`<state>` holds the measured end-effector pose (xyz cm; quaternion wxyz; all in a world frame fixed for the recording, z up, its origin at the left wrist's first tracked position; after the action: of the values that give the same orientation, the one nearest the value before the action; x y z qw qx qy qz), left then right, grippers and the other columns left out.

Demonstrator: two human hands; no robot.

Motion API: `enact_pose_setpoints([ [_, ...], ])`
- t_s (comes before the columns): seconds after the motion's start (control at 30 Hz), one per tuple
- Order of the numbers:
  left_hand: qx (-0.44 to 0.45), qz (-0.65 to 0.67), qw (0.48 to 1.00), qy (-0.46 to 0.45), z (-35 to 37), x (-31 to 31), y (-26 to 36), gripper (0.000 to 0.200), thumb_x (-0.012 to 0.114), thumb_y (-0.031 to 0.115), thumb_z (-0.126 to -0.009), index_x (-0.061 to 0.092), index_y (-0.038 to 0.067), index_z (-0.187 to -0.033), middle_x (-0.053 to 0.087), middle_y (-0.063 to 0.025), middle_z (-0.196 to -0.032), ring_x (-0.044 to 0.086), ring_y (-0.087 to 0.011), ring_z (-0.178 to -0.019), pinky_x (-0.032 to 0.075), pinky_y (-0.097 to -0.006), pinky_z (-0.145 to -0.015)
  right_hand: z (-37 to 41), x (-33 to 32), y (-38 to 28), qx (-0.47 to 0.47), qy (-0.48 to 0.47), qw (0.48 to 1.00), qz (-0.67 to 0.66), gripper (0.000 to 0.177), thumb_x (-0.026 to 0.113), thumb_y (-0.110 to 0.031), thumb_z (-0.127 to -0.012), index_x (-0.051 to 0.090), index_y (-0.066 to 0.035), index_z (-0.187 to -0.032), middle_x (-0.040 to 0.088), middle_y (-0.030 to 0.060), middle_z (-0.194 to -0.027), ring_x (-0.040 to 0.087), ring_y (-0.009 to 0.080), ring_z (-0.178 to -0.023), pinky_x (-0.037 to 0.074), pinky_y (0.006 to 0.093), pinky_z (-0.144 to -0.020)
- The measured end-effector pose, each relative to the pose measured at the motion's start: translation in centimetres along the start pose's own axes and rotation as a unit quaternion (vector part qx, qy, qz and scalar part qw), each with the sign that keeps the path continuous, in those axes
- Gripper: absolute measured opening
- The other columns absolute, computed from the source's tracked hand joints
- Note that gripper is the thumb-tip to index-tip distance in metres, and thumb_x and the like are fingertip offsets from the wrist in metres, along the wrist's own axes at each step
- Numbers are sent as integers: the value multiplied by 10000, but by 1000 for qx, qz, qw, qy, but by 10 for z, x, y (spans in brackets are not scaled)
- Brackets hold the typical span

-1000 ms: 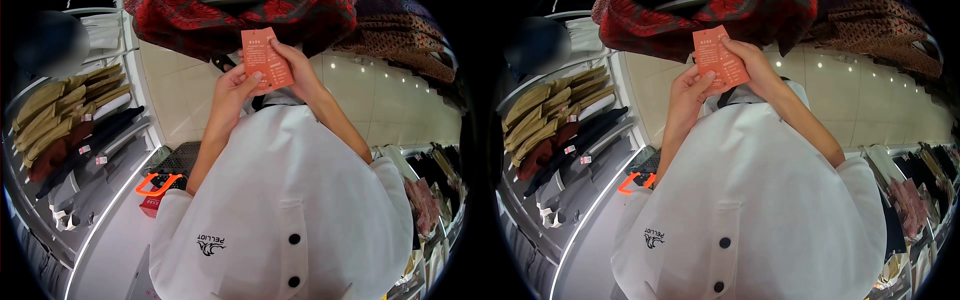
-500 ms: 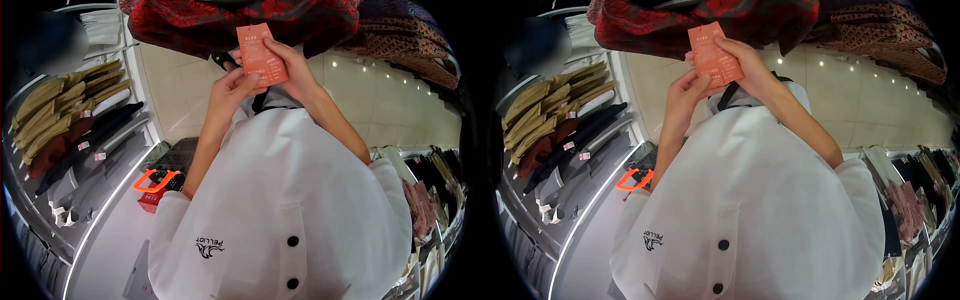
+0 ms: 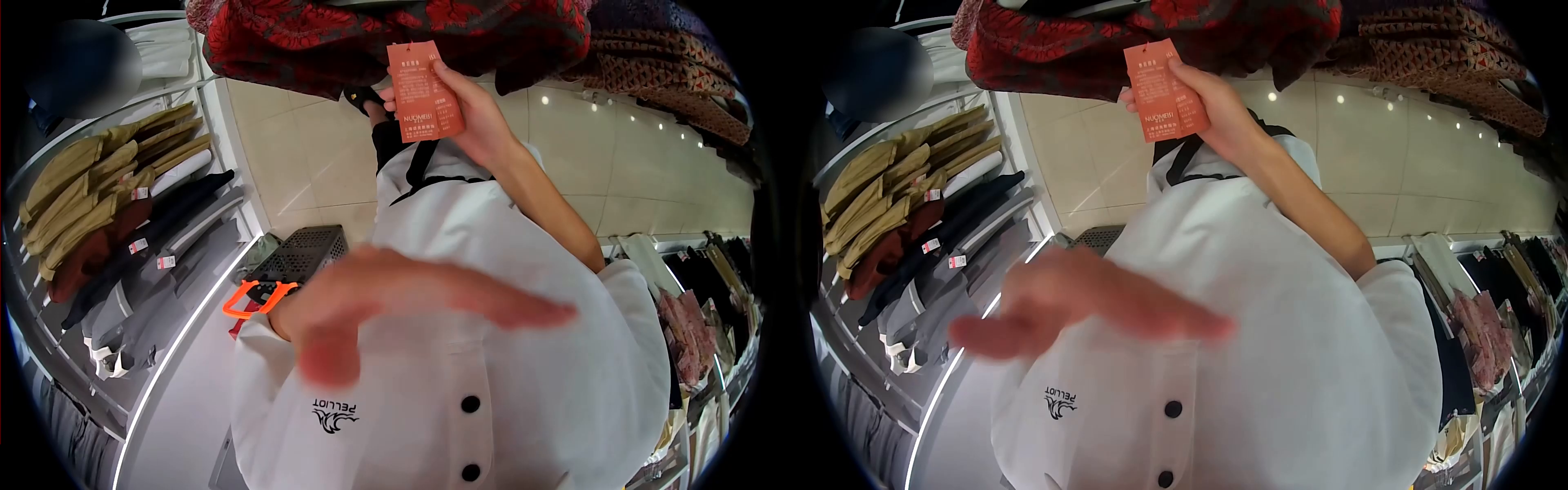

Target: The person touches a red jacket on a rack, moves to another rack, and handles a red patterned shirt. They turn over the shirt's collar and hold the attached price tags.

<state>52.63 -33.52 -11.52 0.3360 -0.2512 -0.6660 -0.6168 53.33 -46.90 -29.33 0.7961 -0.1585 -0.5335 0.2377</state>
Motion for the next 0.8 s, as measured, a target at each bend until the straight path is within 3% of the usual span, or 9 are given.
enact_pose_setpoints([
  [0.1, 9, 116, 989, -91, -3, 32, -8, 833, 358, 627, -912, 514, -138, -1203, 573, -224, -1222, 562, -289, -1128, 438, -354, -944, 2, 5, -2, -6, -3, 1000, 3, 562, 326, -424, -1013, 462, 42, -1295, 635, 187, -1130, 635, 244, -1012, 492, 349, -909],
  [0.23, 22, 187, 972, -141, -8, 59, -16, 798, 367, 600, -911, 519, -132, -1191, 575, -219, -1205, 564, -288, -1110, 439, -354, -929, 5, 7, -2, 0, 1, 1000, -7, 593, 283, -451, -1016, 460, 40, -1298, 637, 184, -1123, 631, 238, -1016, 487, 347, -916],
  [0.8, 46, 250, 955, -154, -11, 101, -27, 651, 407, 485, -909, 540, -108, -1141, 586, -200, -1133, 572, -286, -1033, 447, -354, -866, 13, 10, -8, -22, 4, 1000, -5, 580, 281, -456, -1017, 477, 18, -1288, 627, 195, -1152, 625, 258, -1063, 485, 368, -945],
])
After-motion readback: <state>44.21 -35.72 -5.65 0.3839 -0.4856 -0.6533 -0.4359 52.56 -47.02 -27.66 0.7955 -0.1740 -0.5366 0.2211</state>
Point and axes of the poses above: each hand's wrist, its own z-axis away from the middle knuckle, its own x-axis out of the palm, y = z × x, the point moved 4 cm from there along -z, towards the middle knuckle
